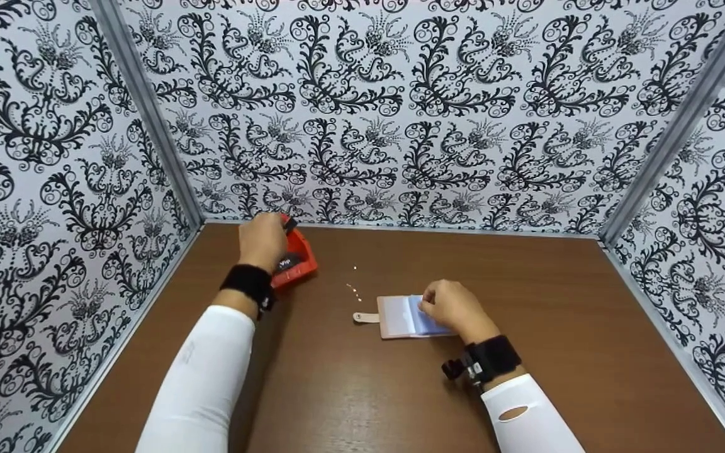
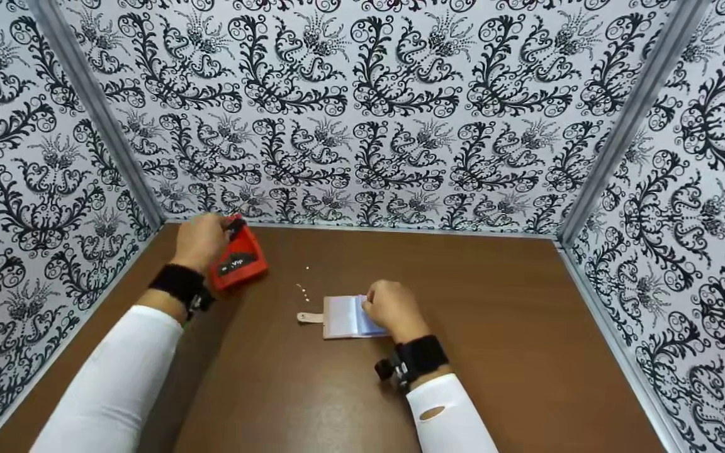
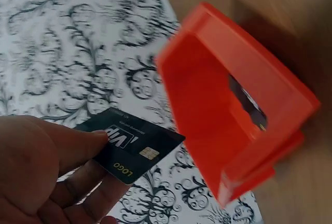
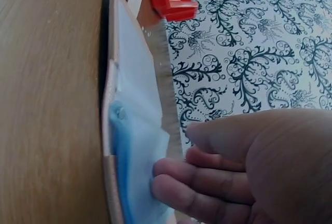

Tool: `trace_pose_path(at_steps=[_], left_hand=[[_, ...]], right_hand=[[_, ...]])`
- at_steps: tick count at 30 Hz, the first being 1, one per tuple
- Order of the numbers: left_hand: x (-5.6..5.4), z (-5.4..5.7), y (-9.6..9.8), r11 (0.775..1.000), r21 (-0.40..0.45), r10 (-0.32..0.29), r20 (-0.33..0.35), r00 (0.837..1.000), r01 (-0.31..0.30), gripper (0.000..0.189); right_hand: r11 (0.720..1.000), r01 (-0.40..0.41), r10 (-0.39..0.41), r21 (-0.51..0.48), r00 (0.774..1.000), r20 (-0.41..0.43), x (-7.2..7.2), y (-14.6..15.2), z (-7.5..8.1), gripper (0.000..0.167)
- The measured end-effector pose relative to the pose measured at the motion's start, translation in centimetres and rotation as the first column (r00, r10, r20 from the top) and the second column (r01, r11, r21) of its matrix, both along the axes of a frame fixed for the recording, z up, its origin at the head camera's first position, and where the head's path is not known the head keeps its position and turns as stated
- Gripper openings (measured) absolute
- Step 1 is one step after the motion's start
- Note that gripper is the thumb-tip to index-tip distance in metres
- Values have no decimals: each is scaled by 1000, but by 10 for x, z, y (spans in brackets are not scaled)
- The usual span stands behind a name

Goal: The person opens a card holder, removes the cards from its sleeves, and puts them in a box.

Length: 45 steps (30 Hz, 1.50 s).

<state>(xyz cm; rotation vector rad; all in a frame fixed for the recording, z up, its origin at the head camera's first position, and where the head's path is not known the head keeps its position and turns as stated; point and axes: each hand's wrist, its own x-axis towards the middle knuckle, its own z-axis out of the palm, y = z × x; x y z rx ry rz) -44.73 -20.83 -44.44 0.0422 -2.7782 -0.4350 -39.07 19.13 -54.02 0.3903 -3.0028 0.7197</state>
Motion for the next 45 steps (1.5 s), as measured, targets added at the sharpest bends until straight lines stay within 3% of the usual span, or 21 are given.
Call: trace_pose_path(at_steps=[7, 14, 20, 28, 35, 45], left_hand=[[-15, -4, -9, 996, -88, -6, 22, 1000, 8, 20], [-29, -13, -13, 986, -168, 35, 124, 992, -14, 17], [-33, -24, -16, 978, -207, 57, 195, 979, -16, 26], [-32, -36, -23, 972, -232, 19, 258, 966, 43, 32], [-31, -44, -29, 963, -259, -3, 261, 965, 73, 30], [-34, -41, -23, 957, -280, -15, 201, 979, 72, 27]], right_hand=[[999, -21, 20, 35, 1000, 24, 2, -8, 3, 17], [999, -1, 0, 44, 1000, 26, 3, -14, 3, 17], [999, -8, 8, 32, 1000, -2, 6, -19, 2, 15], [999, -19, 19, 33, 999, -27, 7, -25, 4, 14], [999, -27, 28, 39, 1000, -7, 7, -29, 3, 14], [999, -17, 17, 34, 1000, 3, 5, -29, 1, 16]])
